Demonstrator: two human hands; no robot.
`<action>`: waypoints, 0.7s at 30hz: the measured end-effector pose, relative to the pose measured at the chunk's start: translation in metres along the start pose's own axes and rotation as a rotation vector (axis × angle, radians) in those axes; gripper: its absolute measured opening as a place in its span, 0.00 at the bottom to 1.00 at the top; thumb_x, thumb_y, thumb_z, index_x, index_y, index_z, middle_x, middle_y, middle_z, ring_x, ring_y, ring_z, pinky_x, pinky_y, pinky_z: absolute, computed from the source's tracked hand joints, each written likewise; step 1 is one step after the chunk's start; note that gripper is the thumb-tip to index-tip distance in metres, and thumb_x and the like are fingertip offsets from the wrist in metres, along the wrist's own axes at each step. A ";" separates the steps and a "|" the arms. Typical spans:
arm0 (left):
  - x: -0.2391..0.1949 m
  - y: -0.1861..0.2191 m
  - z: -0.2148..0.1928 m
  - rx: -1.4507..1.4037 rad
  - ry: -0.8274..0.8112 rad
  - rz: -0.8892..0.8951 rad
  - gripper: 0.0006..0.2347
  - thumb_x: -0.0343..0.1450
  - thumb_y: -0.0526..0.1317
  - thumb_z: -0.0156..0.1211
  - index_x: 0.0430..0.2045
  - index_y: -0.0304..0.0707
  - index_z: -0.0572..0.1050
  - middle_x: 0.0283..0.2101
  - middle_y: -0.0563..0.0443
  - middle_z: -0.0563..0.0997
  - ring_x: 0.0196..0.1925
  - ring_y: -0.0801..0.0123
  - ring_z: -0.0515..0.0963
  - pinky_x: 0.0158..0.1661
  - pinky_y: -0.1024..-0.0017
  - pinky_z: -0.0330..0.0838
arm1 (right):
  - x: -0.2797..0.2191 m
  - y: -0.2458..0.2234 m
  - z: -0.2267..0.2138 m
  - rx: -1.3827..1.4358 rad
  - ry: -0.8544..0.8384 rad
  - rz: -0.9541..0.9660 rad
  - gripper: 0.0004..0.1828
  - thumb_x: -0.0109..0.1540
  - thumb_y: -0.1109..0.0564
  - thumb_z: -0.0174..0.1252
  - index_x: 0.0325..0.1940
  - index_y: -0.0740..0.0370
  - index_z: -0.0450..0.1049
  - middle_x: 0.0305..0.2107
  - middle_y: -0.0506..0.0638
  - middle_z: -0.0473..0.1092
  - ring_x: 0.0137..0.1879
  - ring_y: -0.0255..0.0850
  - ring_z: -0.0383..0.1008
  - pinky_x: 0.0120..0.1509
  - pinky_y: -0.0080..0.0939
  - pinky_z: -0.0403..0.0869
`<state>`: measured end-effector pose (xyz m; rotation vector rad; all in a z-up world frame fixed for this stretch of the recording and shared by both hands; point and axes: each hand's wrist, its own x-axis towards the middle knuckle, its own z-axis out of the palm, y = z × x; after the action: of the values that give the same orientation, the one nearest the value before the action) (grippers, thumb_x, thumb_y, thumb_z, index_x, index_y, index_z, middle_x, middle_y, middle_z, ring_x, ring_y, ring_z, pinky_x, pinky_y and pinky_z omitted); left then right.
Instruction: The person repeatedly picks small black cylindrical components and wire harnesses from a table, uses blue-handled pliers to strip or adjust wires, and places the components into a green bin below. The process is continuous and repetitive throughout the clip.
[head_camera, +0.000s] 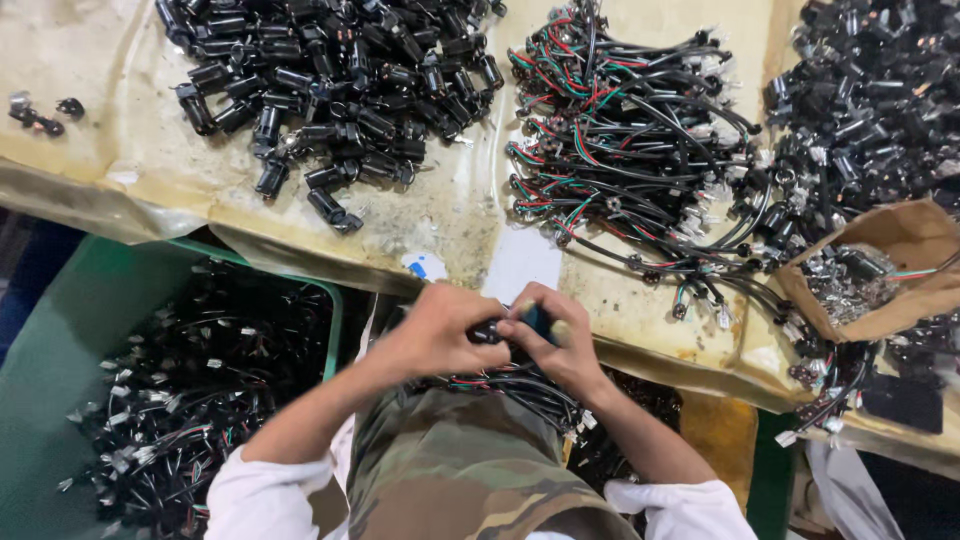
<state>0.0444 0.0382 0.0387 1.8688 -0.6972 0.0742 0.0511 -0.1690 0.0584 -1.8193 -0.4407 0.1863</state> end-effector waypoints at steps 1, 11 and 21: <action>-0.003 0.003 0.006 -0.022 0.026 -0.020 0.09 0.60 0.42 0.70 0.24 0.39 0.77 0.25 0.45 0.79 0.27 0.53 0.81 0.28 0.61 0.73 | -0.008 0.001 -0.002 0.269 0.041 -0.037 0.12 0.60 0.58 0.69 0.35 0.61 0.70 0.29 0.46 0.69 0.33 0.36 0.68 0.37 0.35 0.68; -0.046 0.032 0.072 -0.088 -0.006 0.054 0.11 0.61 0.42 0.73 0.21 0.41 0.73 0.22 0.48 0.74 0.21 0.55 0.76 0.23 0.62 0.68 | -0.061 -0.014 0.005 1.149 -0.112 -0.082 0.27 0.64 0.34 0.63 0.31 0.55 0.63 0.15 0.42 0.56 0.17 0.34 0.51 0.22 0.35 0.59; -0.008 0.024 -0.015 -0.520 -0.542 0.265 0.08 0.68 0.43 0.62 0.35 0.41 0.78 0.34 0.49 0.80 0.37 0.55 0.80 0.40 0.61 0.70 | 0.006 0.001 -0.060 0.204 0.272 -0.161 0.15 0.65 0.50 0.65 0.34 0.57 0.68 0.23 0.46 0.68 0.26 0.36 0.67 0.29 0.38 0.64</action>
<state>0.0301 0.0485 0.0623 1.2857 -1.2040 -0.4215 0.0775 -0.2207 0.0759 -1.5730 -0.3589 -0.1230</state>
